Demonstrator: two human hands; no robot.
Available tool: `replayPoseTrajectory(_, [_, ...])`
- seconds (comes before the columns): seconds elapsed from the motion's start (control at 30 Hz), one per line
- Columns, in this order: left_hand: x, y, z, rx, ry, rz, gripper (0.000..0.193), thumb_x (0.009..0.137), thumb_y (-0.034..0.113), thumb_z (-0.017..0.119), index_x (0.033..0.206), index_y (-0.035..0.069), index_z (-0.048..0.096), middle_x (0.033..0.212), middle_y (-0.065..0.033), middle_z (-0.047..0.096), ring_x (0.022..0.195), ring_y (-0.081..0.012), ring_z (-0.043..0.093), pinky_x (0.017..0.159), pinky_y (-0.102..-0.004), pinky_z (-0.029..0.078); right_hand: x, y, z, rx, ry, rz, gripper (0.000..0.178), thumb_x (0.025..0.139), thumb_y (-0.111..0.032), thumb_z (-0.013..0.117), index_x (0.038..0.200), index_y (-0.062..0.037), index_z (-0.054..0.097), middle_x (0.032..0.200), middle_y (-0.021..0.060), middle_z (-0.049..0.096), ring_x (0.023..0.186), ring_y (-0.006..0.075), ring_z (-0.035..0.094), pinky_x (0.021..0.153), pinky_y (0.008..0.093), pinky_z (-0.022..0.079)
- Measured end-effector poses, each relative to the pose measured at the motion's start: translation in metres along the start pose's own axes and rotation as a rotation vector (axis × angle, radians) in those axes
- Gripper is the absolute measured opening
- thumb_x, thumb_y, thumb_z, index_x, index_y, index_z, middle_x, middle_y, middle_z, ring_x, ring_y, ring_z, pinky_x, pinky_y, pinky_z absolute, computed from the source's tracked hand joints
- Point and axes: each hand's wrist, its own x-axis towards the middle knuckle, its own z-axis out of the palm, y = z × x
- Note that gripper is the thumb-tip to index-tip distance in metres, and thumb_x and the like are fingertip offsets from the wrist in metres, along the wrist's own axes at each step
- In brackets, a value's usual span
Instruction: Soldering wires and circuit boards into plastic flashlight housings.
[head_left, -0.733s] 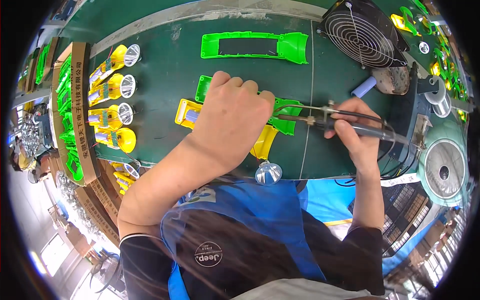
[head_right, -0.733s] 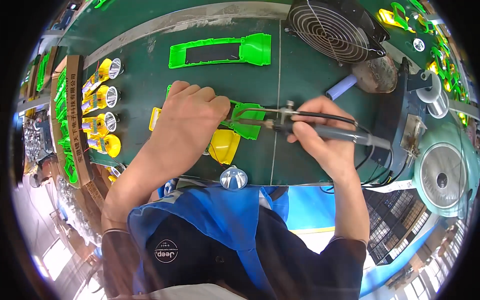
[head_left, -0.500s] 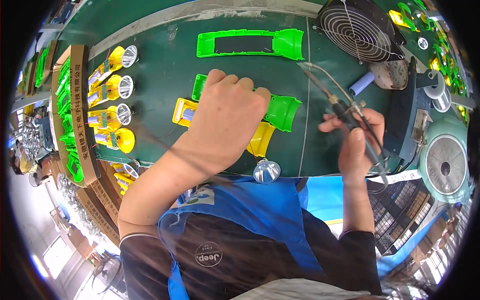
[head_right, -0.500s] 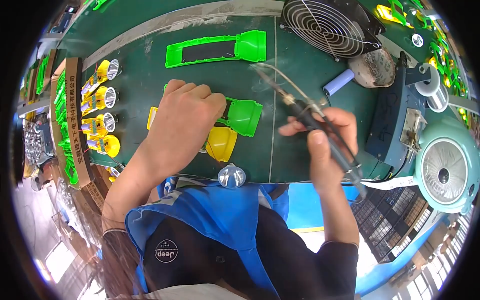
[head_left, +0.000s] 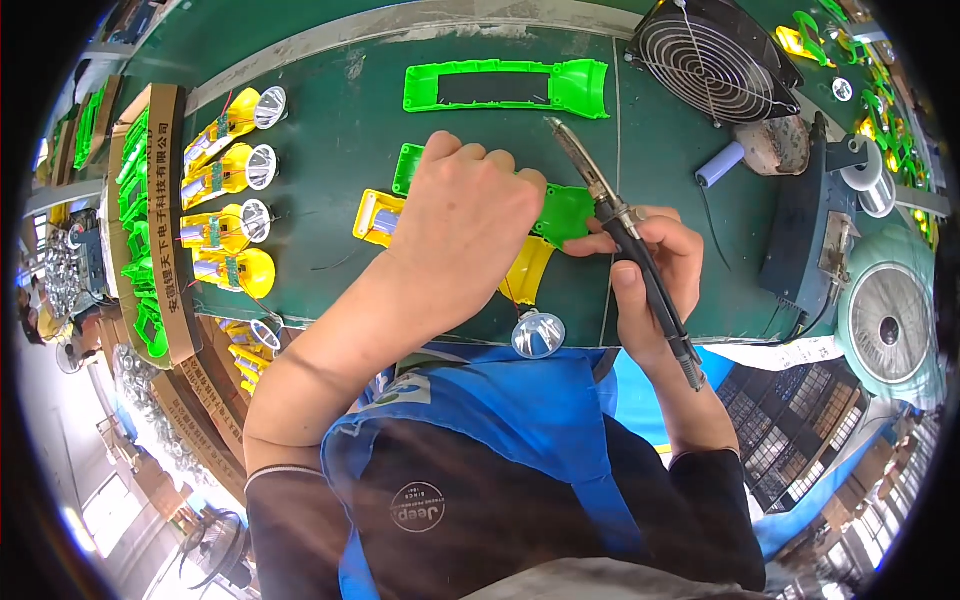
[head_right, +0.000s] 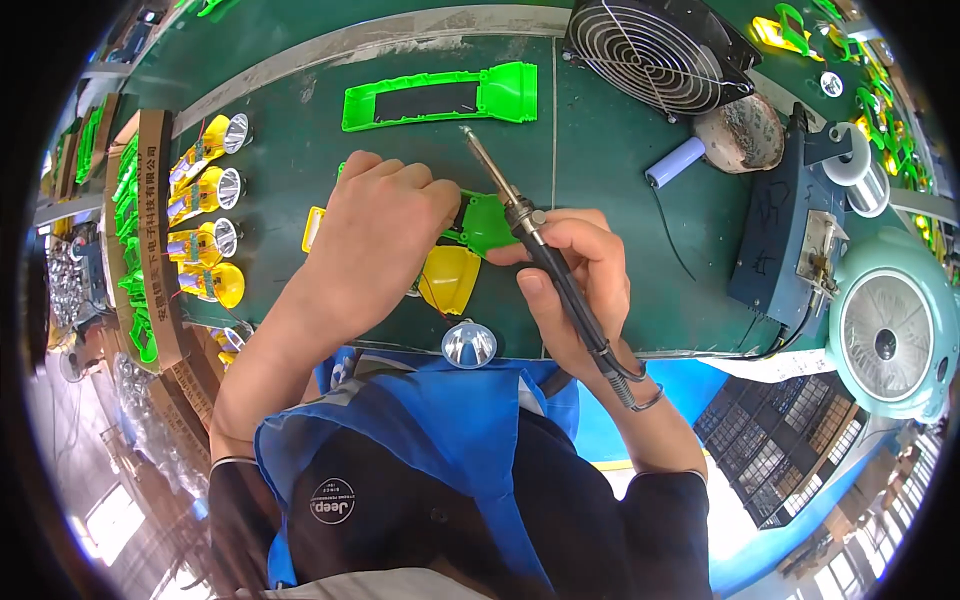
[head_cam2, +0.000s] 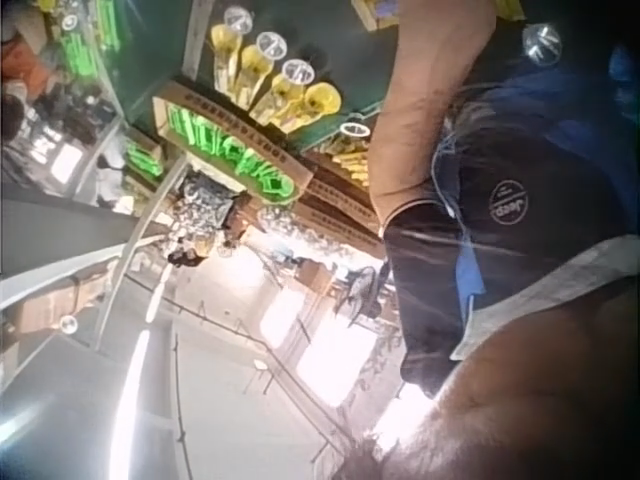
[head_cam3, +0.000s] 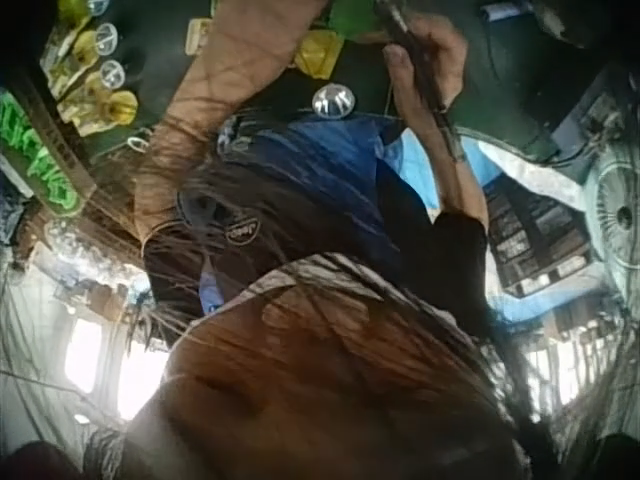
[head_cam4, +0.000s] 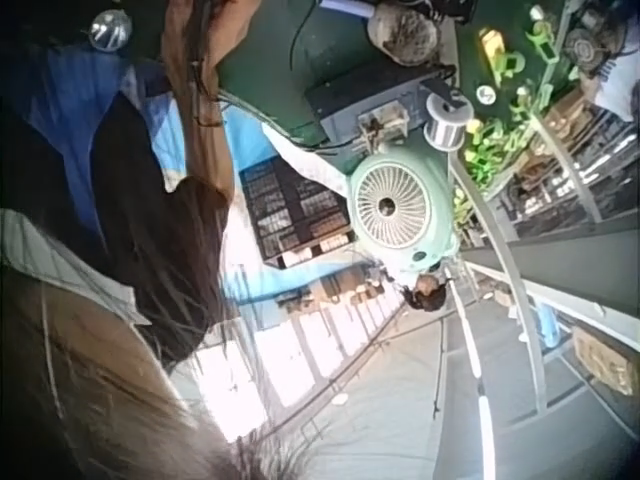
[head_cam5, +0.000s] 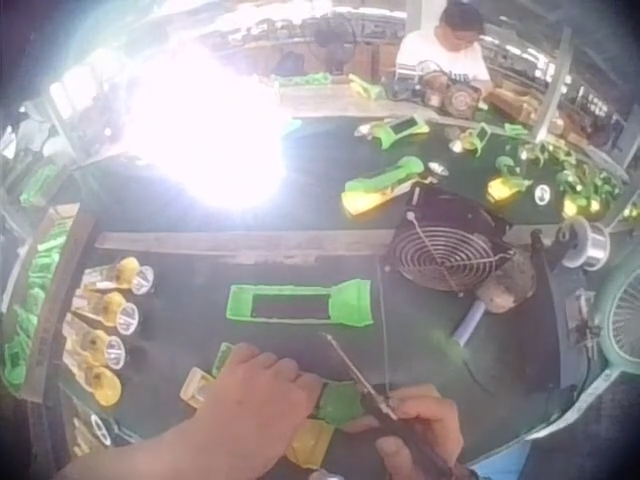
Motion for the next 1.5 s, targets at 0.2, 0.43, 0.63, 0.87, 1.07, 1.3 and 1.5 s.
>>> replayPoseTrajectory(0.2, [0.0, 0.002, -0.001, 0.0, 0.026, 0.018, 0.003, 0.076, 0.01, 0.057, 0.075, 0.009, 0.06, 0.071, -0.0063, 0.056, 0.076, -0.0237, 0.059, 0.074, -0.0358, 0.04, -0.003, 0.002, -0.006, -0.055, -0.023, -0.015, 0.034, 0.094, -0.017, 0.057, 0.115, -0.0002, 0.038, 0.106, 0.0157, 0.047, 0.089, 0.0265, 0.067, 0.078, 0.0332, 0.052])
replayPoseTrajectory(0.43, [0.0, -0.003, 0.003, -0.049, 0.071, 0.05, 0.007, 0.076, 0.01, 0.058, 0.071, 0.007, 0.06, 0.068, -0.0075, 0.057, 0.073, -0.0245, 0.06, 0.072, -0.0361, 0.04, -0.004, -0.006, -0.005, 0.046, 0.089, 0.075, 0.036, 0.094, -0.023, 0.056, 0.115, -0.0011, 0.036, 0.109, 0.0179, 0.051, 0.093, 0.0275, 0.066, 0.085, 0.0363, 0.049])
replayPoseTrajectory(0.63, [-0.006, -0.01, 0.006, -0.061, 0.081, 0.063, 0.008, 0.079, 0.011, 0.059, 0.073, 0.007, 0.061, 0.07, -0.007, 0.058, 0.075, -0.0238, 0.059, 0.073, -0.0359, 0.04, -0.002, -0.007, -0.001, -0.017, 0.15, 0.108, 0.037, 0.096, -0.031, 0.053, 0.115, -0.004, 0.036, 0.094, 0.0172, 0.065, 0.095, 0.0217, 0.061, 0.093, 0.038, 0.043])
replayPoseTrajectory(0.87, [-0.052, -0.048, -0.027, 0.084, 0.361, -0.15, 0.03, 0.073, 0.032, 0.073, 0.082, 0.008, 0.056, 0.074, -0.0049, 0.056, 0.073, -0.0254, 0.056, 0.067, -0.0391, 0.041, -0.003, 0.003, -0.01, 0.006, 0.273, 0.063, 0.042, 0.094, -0.035, 0.055, 0.114, -0.0036, 0.036, 0.096, 0.0163, 0.059, 0.077, 0.0279, 0.066, 0.081, 0.043, 0.051])
replayPoseTrajectory(1.07, [-0.131, -0.051, 0.012, -0.132, 0.255, -0.417, 0.042, 0.072, 0.017, 0.074, 0.106, 0.008, 0.052, 0.074, -0.0053, 0.058, 0.072, -0.0244, 0.057, 0.07, -0.0367, 0.039, 0.002, -0.002, -0.008, -0.039, 0.34, 0.107, 0.039, 0.096, -0.033, 0.052, 0.118, -0.0038, 0.039, 0.092, 0.0128, 0.06, 0.076, 0.0273, 0.066, 0.077, 0.0374, 0.052])
replayPoseTrajectory(1.3, [-0.136, -0.06, 0.011, -0.97, 0.52, -0.522, 0.008, 0.083, -0.003, 0.057, 0.089, 0.0, 0.06, 0.072, -0.0037, 0.061, 0.067, -0.0086, 0.058, 0.061, -0.0222, 0.045, -0.001, -0.008, -0.008, 0.008, 0.323, 0.144, 0.038, 0.096, -0.031, 0.053, 0.118, -0.0032, 0.04, 0.093, 0.0128, 0.06, 0.077, 0.0253, 0.065, 0.077, 0.0372, 0.051])
replayPoseTrajectory(1.5, [-0.114, -0.062, -0.008, -1.052, 0.319, -0.185, 0.015, 0.08, -0.006, 0.062, 0.092, 0.003, 0.067, 0.079, -0.0021, 0.062, 0.068, -0.0095, 0.054, 0.063, -0.0247, 0.043, -0.019, -0.018, -0.017, 0.112, 0.246, 0.174, 0.033, 0.096, -0.029, 0.052, 0.112, -0.0008, 0.044, 0.092, 0.0145, 0.058, 0.082, 0.0235, 0.06, 0.08, 0.0373, 0.049])
